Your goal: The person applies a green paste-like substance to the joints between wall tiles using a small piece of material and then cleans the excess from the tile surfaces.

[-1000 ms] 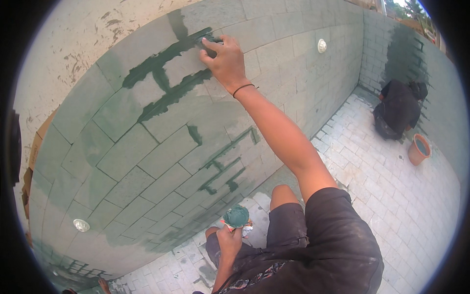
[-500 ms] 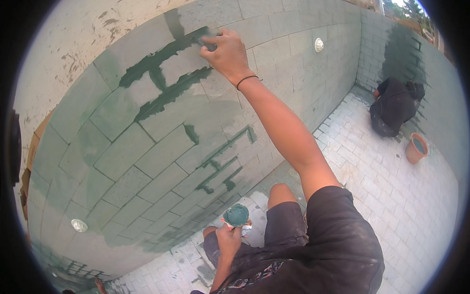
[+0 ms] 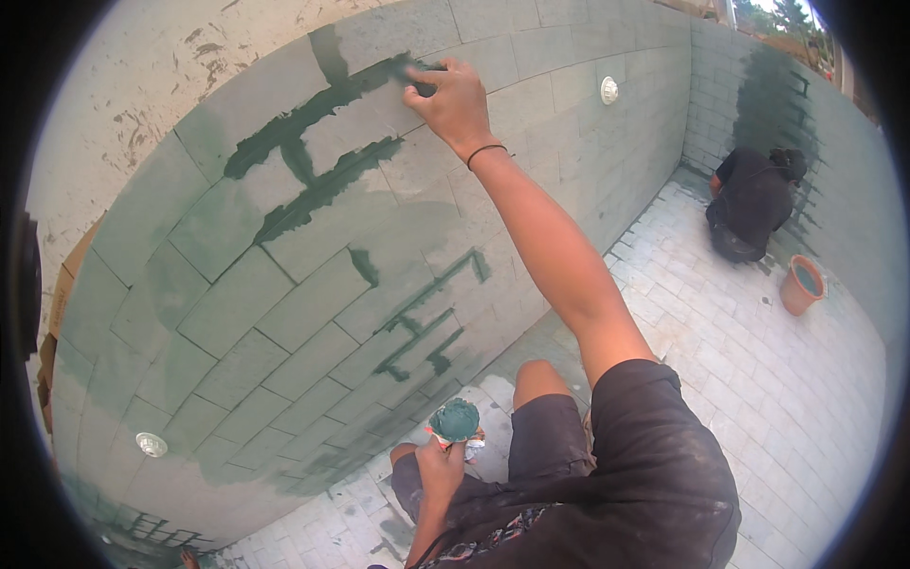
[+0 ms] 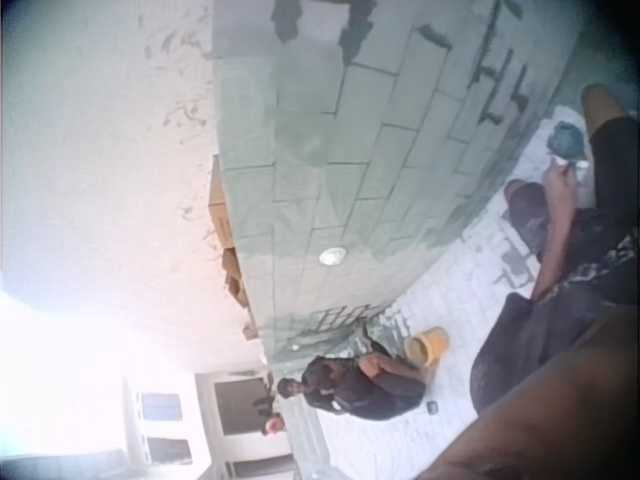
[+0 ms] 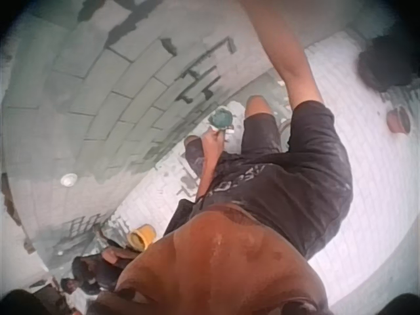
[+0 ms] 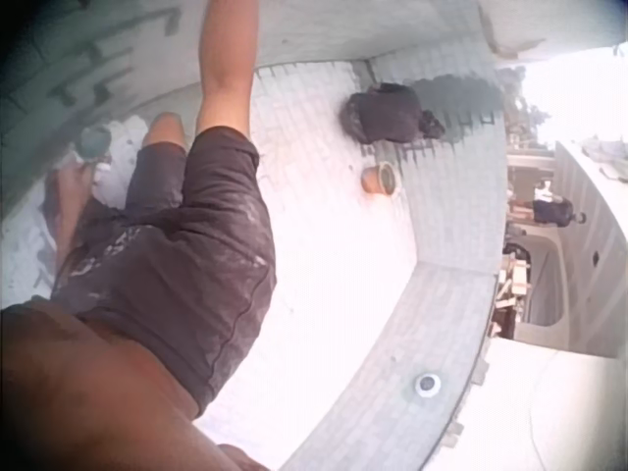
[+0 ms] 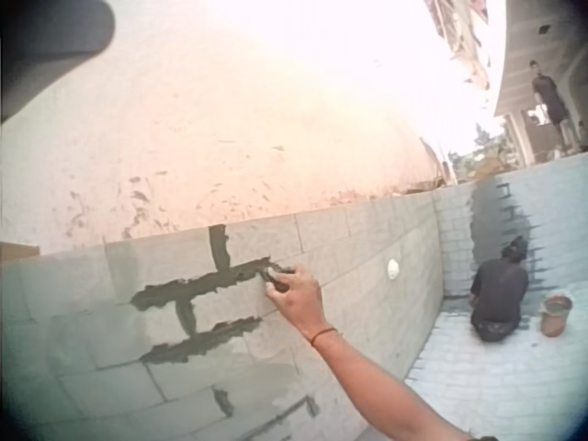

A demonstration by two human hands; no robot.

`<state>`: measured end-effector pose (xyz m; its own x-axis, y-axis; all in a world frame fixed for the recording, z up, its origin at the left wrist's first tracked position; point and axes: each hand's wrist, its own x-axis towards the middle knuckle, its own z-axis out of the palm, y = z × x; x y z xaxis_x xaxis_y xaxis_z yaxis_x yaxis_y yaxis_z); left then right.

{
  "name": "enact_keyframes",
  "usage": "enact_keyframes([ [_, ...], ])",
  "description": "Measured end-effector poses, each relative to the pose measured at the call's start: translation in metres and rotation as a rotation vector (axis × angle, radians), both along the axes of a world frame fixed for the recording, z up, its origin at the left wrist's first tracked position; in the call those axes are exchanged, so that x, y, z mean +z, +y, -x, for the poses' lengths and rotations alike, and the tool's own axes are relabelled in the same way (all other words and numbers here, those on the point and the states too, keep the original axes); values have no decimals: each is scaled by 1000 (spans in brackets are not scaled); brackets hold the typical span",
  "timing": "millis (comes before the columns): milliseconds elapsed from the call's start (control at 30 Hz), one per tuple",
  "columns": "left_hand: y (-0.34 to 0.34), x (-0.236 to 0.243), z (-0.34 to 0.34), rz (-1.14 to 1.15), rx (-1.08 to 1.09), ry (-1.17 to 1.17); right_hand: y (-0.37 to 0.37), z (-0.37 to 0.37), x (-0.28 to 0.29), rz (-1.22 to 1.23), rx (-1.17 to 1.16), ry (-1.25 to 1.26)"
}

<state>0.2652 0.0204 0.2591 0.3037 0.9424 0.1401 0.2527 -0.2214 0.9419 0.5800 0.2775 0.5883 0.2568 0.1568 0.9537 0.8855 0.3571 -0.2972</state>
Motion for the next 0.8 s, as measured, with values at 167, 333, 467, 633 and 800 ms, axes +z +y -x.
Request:
enact_keyframes([
  [167,1,0,0,-1,-8,6,-18,-2,21,98,73,109],
  [333,3,0,-6,-2,-25,7,4,4,12,-125,43,-39],
  [467,5,1,-3,22,-8,12,-7,10,-5,27,107,55],
  [633,9,3,-3,5,-54,29,-1,-15,15,-75,141,140],
  [800,8,10,-10,-19,-22,16,11,-21,5,-115,18,39],
])
